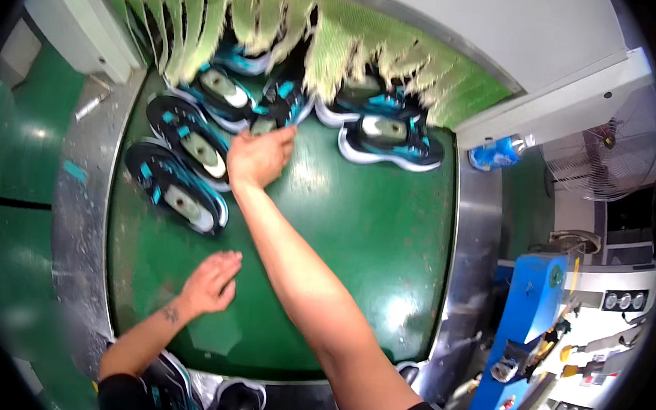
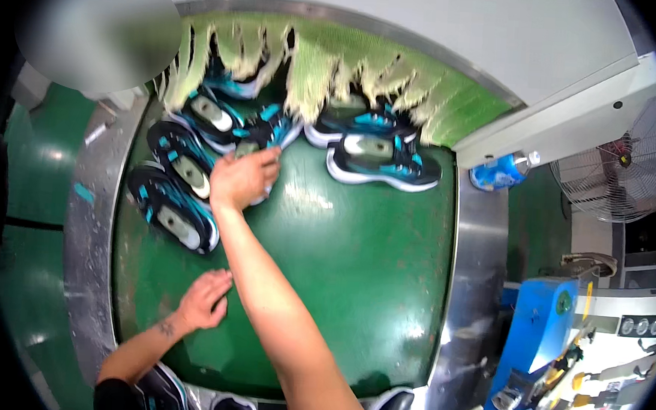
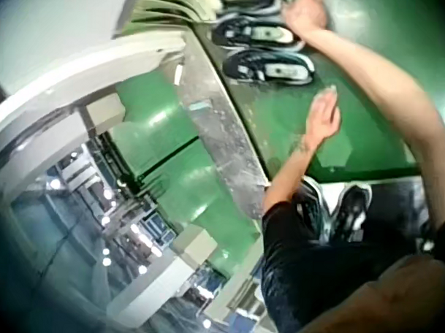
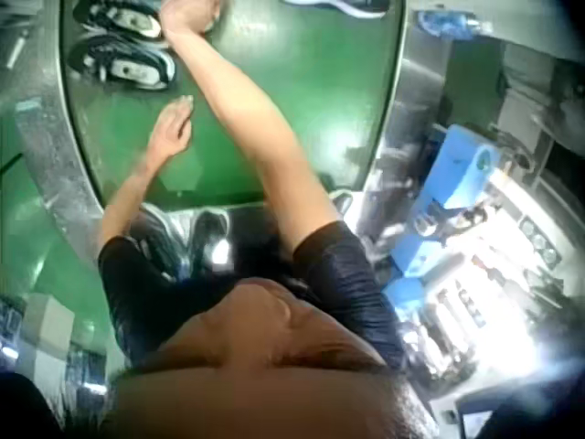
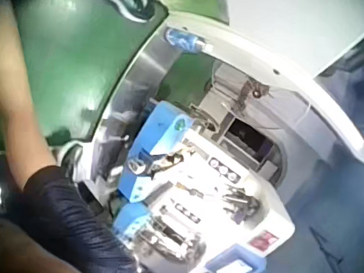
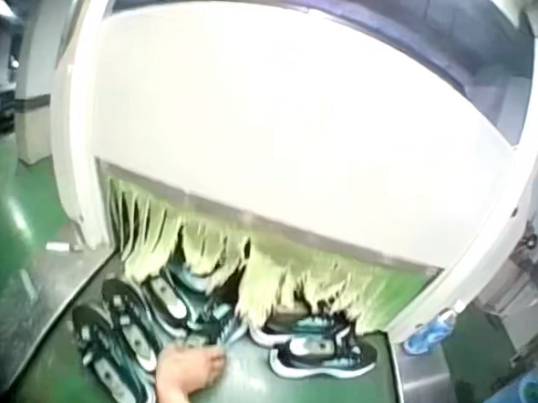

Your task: The person places shoes into a processing machine and then moves them onto a conveyor belt.

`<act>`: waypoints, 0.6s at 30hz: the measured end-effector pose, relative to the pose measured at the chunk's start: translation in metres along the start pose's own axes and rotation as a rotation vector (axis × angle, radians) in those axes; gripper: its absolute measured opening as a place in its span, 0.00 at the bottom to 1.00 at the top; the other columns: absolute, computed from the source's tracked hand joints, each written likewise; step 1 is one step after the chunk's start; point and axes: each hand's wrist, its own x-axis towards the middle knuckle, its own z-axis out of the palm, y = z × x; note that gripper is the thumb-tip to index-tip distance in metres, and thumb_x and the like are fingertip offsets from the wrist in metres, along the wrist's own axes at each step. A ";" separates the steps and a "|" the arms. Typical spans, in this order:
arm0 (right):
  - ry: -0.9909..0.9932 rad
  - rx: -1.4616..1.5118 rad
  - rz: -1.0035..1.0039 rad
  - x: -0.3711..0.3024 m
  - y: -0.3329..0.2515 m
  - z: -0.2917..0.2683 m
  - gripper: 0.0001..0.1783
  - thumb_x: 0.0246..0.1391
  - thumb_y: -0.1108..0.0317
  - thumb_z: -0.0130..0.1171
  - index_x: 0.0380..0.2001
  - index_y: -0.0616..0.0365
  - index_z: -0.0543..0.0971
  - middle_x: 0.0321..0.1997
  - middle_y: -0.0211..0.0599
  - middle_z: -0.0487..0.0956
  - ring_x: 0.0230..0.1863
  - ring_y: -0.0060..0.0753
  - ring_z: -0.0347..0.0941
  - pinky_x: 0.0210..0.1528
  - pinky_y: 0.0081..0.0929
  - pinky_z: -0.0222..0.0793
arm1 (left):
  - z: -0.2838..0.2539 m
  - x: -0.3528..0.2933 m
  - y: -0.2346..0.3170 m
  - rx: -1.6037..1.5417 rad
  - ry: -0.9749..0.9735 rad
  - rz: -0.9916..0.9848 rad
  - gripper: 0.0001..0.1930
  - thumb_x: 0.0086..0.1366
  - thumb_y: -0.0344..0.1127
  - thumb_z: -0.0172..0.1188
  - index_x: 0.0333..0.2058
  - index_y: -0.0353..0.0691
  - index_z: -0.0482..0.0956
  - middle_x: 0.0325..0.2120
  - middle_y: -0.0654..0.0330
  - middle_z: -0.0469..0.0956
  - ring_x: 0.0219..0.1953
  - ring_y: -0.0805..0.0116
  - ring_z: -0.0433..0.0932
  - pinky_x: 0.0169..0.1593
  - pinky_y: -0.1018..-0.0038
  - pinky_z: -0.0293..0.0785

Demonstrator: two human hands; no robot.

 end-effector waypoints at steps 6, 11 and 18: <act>-1.158 0.499 0.236 0.051 0.080 -0.133 0.19 0.52 0.62 0.58 0.44 0.60 0.71 0.42 0.36 0.76 0.42 0.29 0.72 0.46 0.29 0.68 | -0.002 -0.007 0.009 0.005 0.109 0.025 0.21 0.47 0.26 0.55 0.44 0.31 0.71 0.48 0.50 0.71 0.52 0.52 0.70 0.58 0.60 0.65; -0.702 0.039 0.663 -0.128 0.145 -0.385 0.31 0.54 0.61 0.58 0.58 0.61 0.63 0.54 0.36 0.71 0.54 0.28 0.67 0.57 0.29 0.59 | -0.010 -0.005 0.052 -0.146 0.093 -0.258 0.24 0.51 0.31 0.58 0.49 0.32 0.67 0.51 0.48 0.68 0.55 0.51 0.66 0.61 0.61 0.60; -0.618 0.546 0.279 -0.238 0.226 -0.542 0.25 0.54 0.64 0.58 0.52 0.65 0.67 0.36 0.32 0.78 0.36 0.22 0.72 0.38 0.19 0.68 | -0.005 0.009 0.289 -1.434 -0.112 -0.220 0.54 0.50 0.47 0.66 0.65 0.39 0.36 0.66 0.52 0.43 0.68 0.57 0.43 0.67 0.61 0.44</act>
